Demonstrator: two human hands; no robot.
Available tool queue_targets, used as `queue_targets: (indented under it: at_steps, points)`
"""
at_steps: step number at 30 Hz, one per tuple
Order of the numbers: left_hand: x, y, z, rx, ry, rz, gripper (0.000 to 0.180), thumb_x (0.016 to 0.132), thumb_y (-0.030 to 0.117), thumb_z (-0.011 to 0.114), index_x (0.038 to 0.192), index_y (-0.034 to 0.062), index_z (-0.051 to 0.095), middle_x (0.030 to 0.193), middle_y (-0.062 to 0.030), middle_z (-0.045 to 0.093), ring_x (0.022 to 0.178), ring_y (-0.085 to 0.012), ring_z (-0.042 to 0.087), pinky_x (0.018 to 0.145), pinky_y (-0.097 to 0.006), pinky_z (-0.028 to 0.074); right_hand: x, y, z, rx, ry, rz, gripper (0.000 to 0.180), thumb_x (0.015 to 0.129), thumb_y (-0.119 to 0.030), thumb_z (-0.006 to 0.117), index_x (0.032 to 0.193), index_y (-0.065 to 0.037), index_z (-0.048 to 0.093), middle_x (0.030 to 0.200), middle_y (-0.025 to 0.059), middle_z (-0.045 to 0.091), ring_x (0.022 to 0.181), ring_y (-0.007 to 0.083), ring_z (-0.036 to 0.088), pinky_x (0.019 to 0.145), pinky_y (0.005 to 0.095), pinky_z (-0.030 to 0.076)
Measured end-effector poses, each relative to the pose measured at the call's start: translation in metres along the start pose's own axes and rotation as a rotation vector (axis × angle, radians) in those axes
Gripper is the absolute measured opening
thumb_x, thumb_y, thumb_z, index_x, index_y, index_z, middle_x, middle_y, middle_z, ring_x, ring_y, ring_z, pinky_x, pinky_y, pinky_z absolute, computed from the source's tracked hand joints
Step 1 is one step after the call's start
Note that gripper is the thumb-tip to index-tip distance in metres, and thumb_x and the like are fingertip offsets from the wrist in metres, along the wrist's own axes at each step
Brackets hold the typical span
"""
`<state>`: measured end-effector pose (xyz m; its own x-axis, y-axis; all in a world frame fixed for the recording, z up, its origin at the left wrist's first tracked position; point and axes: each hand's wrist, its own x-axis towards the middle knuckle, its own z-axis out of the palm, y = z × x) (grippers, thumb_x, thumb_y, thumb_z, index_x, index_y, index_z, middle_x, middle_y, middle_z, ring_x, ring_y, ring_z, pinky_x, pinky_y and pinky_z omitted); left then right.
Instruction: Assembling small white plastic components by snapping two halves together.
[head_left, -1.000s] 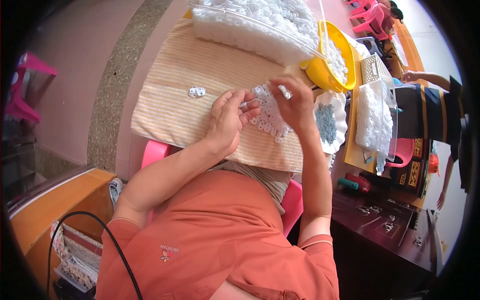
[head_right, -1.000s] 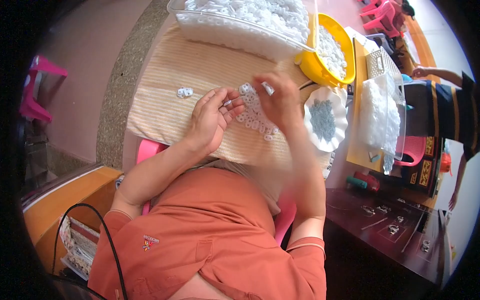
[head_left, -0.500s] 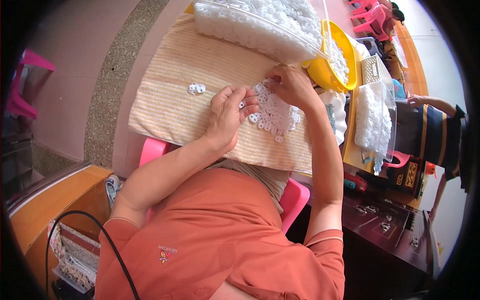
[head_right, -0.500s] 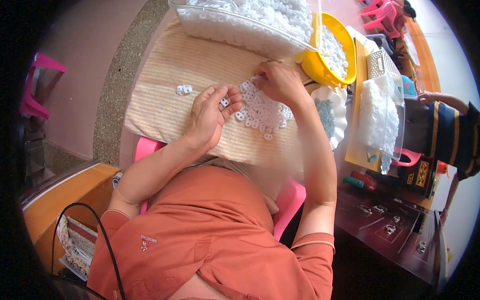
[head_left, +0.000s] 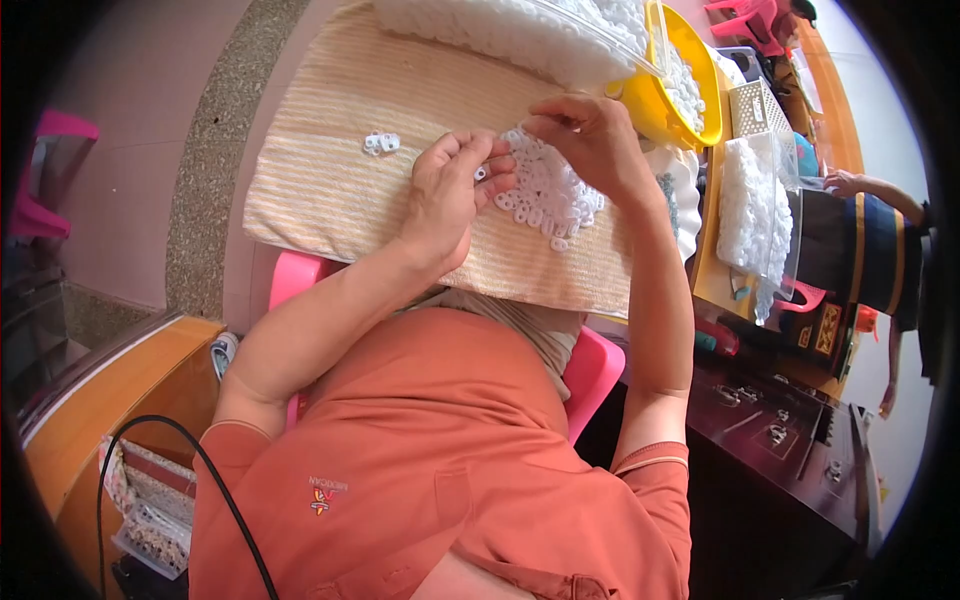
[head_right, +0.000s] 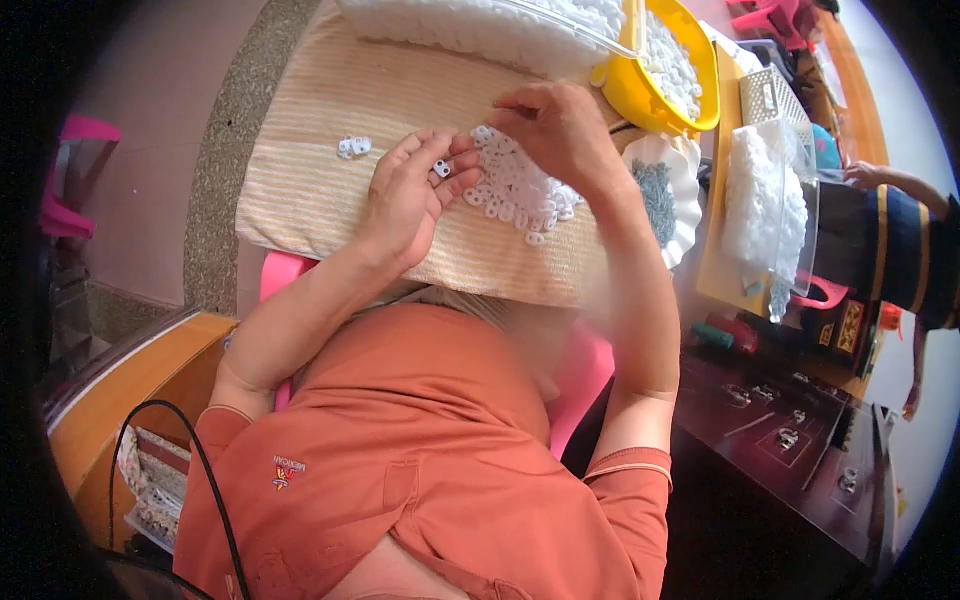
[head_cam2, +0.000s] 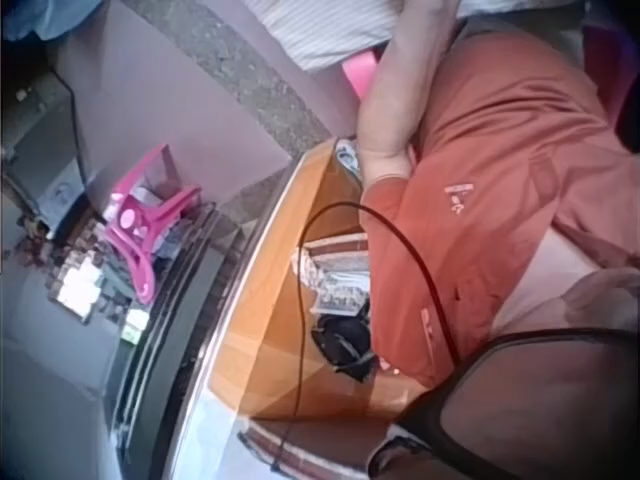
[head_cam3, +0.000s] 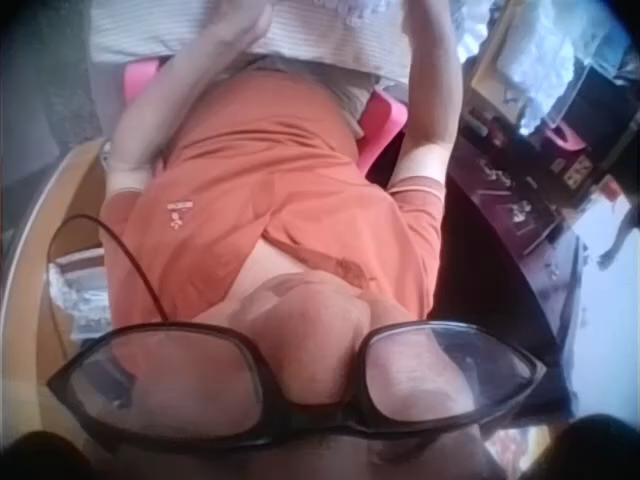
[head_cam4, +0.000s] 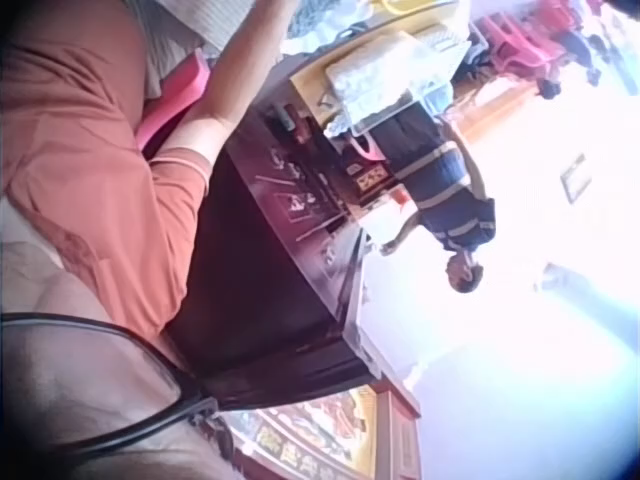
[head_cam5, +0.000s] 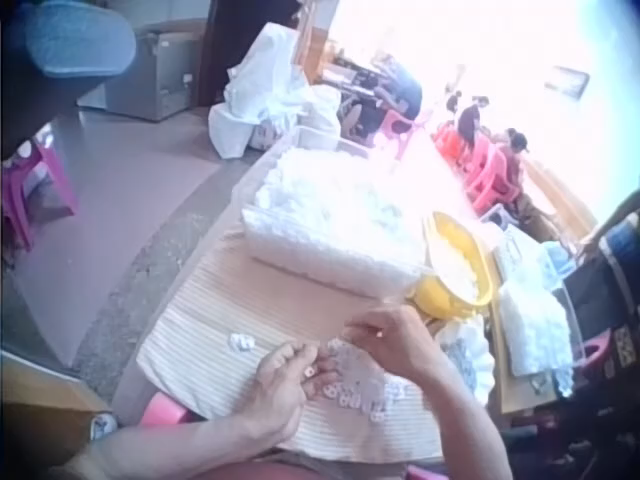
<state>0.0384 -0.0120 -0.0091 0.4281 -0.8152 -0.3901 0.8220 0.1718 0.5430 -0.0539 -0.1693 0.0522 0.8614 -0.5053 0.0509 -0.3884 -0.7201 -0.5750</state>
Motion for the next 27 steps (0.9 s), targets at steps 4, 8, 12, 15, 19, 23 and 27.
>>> queue_targets:
  at_steps: [4, 8, 12, 15, 19, 23, 27]
  points:
    - [-0.002, 0.0, 0.002, -0.121, -0.023, -0.039, 0.016, 0.096, 0.016, 0.053, 0.104, 0.0022, 0.056, 0.099, -0.01, 0.062, 0.091, -0.0192, 0.062, 0.082, -0.033, 0.054, -0.016, -0.029, 0.002, 0.08, -0.062, -0.202, 0.023, 0.082, -0.007, 0.068, 0.104, 0.001, 0.067, 0.088, 0.0116, 0.066, 0.073, 0.0177, 0.064, 0.067, 0.0277, 0.05]
    - [-0.002, 0.003, -0.001, -0.102, 0.003, -0.084, 0.018, 0.096, 0.016, 0.052, 0.105, 0.0007, 0.056, 0.101, -0.0112, 0.062, 0.092, -0.0199, 0.062, 0.082, -0.033, 0.054, -0.048, -0.036, -0.008, -0.057, 0.051, -0.065, 0.022, 0.077, -0.008, 0.074, 0.095, 0.001, 0.067, 0.08, 0.0082, 0.061, 0.063, 0.0148, 0.058, 0.06, 0.0272, 0.047]
    - [-0.004, 0.003, 0.003, -0.073, -0.007, -0.069, 0.019, 0.096, 0.016, 0.053, 0.106, -0.0002, 0.056, 0.1, -0.0116, 0.062, 0.091, -0.0198, 0.062, 0.082, -0.033, 0.054, -0.092, -0.024, 0.003, -0.135, 0.008, 0.043, 0.02, 0.073, -0.007, 0.076, 0.091, -0.002, 0.07, 0.08, 0.0081, 0.063, 0.062, 0.0179, 0.059, 0.059, 0.0291, 0.047]
    - [-0.004, 0.003, 0.003, -0.066, -0.006, -0.059, 0.018, 0.095, 0.016, 0.055, 0.103, 0.0005, 0.054, 0.098, -0.01, 0.06, 0.089, -0.0187, 0.059, 0.08, -0.032, 0.054, -0.106, -0.021, 0.016, -0.205, 0.005, 0.055, 0.022, 0.076, -0.011, 0.074, 0.097, -0.006, 0.069, 0.084, 0.0086, 0.063, 0.064, 0.0234, 0.061, 0.061, 0.0334, 0.049]
    - [-0.002, 0.0, 0.001, -0.044, 0.005, -0.052, 0.019, 0.095, 0.016, 0.054, 0.106, -0.0002, 0.055, 0.099, -0.0106, 0.06, 0.089, -0.0189, 0.06, 0.08, -0.032, 0.054, -0.108, -0.019, 0.025, -0.343, 0.018, 0.042, 0.021, 0.08, -0.017, 0.07, 0.101, -0.011, 0.068, 0.086, 0.0091, 0.062, 0.072, 0.0292, 0.064, 0.063, 0.039, 0.049]
    - [-0.002, 0.0, 0.0, -0.049, 0.014, -0.057, 0.02, 0.095, 0.016, 0.055, 0.107, -0.0003, 0.055, 0.099, -0.011, 0.061, 0.089, -0.0187, 0.061, 0.081, -0.032, 0.054, -0.104, -0.032, 0.026, -0.398, 0.028, 0.069, 0.018, 0.082, -0.017, 0.069, 0.099, -0.011, 0.068, 0.083, 0.0088, 0.06, 0.073, 0.0297, 0.063, 0.062, 0.0402, 0.049]
    - [-0.002, 0.001, 0.0, -0.046, 0.009, -0.057, 0.02, 0.095, 0.016, 0.055, 0.107, -0.0003, 0.055, 0.1, -0.0111, 0.061, 0.089, -0.0188, 0.061, 0.081, -0.032, 0.054, -0.097, -0.042, 0.03, -0.378, 0.028, 0.07, 0.018, 0.082, -0.018, 0.068, 0.099, -0.01, 0.067, 0.082, 0.0083, 0.06, 0.071, 0.0299, 0.063, 0.061, 0.0406, 0.049]
